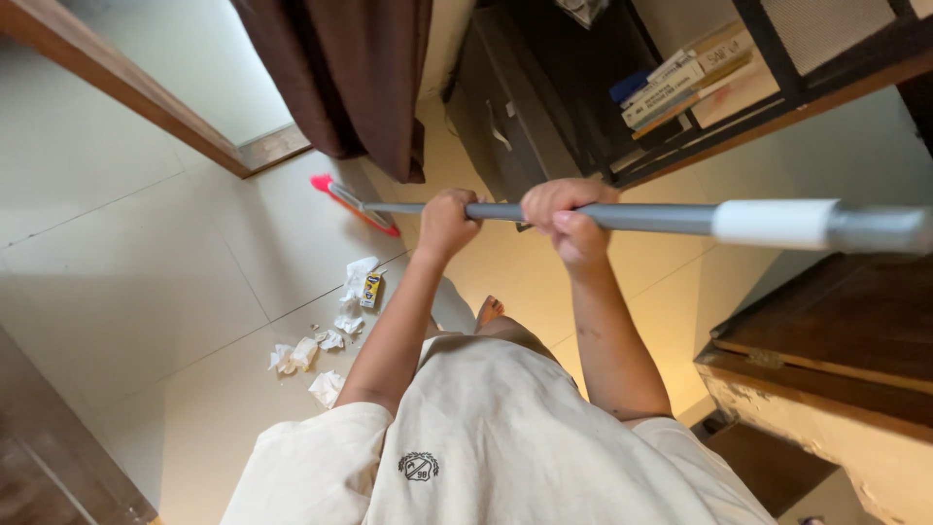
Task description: The person sweeps a tiled floor using a red broom, gathering scattered paper and debris into a pile. The person moves from an indoor area toward a garage where a car is parked, continuing to sweep the debris along the floor.
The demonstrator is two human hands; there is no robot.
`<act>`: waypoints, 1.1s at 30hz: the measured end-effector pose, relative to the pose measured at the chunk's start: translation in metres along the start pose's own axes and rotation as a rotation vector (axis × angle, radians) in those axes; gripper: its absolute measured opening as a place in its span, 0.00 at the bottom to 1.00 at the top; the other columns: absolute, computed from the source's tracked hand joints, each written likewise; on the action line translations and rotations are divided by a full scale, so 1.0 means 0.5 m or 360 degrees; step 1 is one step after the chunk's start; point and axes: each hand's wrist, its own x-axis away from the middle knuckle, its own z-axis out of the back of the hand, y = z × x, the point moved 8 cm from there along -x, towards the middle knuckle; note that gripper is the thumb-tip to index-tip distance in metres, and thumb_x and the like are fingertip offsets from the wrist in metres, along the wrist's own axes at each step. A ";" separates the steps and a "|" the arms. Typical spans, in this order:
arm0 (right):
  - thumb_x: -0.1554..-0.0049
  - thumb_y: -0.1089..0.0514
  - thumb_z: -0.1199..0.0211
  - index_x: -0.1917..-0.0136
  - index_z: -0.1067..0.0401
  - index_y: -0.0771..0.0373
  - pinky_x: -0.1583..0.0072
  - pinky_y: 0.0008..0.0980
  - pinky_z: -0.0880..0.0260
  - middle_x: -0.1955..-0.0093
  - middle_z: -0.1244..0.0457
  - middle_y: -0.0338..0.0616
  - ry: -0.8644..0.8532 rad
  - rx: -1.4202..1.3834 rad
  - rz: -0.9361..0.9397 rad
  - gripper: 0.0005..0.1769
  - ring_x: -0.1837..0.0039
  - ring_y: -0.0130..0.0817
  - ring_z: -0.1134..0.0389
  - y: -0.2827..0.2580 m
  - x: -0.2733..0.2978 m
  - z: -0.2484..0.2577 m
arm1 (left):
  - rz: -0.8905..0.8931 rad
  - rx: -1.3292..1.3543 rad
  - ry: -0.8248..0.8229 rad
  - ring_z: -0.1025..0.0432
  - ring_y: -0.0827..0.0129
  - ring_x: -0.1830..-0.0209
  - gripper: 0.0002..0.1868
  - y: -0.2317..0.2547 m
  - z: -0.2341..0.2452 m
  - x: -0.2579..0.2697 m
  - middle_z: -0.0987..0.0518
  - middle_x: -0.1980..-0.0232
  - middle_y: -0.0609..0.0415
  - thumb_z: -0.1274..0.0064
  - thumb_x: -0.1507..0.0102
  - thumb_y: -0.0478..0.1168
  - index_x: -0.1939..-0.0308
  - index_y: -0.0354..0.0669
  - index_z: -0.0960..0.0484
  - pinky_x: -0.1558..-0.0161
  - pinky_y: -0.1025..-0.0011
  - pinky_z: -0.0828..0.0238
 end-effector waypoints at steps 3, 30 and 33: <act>0.46 0.61 0.39 0.78 0.40 0.63 0.69 0.35 0.39 0.81 0.47 0.43 -0.0080 0.0131 -0.0040 0.22 0.77 0.38 0.41 0.046 -0.014 -0.092 | 0.0057 0.0201 0.0289 0.24 0.45 0.58 0.12 -0.013 0.144 0.007 0.24 0.67 0.45 0.45 0.35 0.49 0.67 0.48 0.21 0.54 0.53 0.26; 0.39 0.59 0.39 0.67 0.37 0.59 0.59 0.43 0.33 0.69 0.41 0.50 -0.0775 0.1055 -0.0139 0.16 0.66 0.56 0.35 0.336 0.080 -0.234 | 0.0242 0.0678 -0.0333 0.23 0.39 0.44 0.16 -0.273 -0.010 -0.083 0.15 0.50 0.39 0.51 0.34 0.47 0.47 0.49 0.14 0.44 0.48 0.27; 0.37 0.56 0.42 0.68 0.39 0.57 0.62 0.44 0.34 0.70 0.42 0.47 -0.0817 0.1046 -0.0139 0.18 0.68 0.53 0.36 0.361 0.085 -0.263 | 0.0311 0.0753 -0.0024 0.21 0.59 0.50 0.15 -0.289 -0.012 -0.076 0.15 0.55 0.59 0.37 0.37 0.61 0.49 0.72 0.19 0.47 0.62 0.24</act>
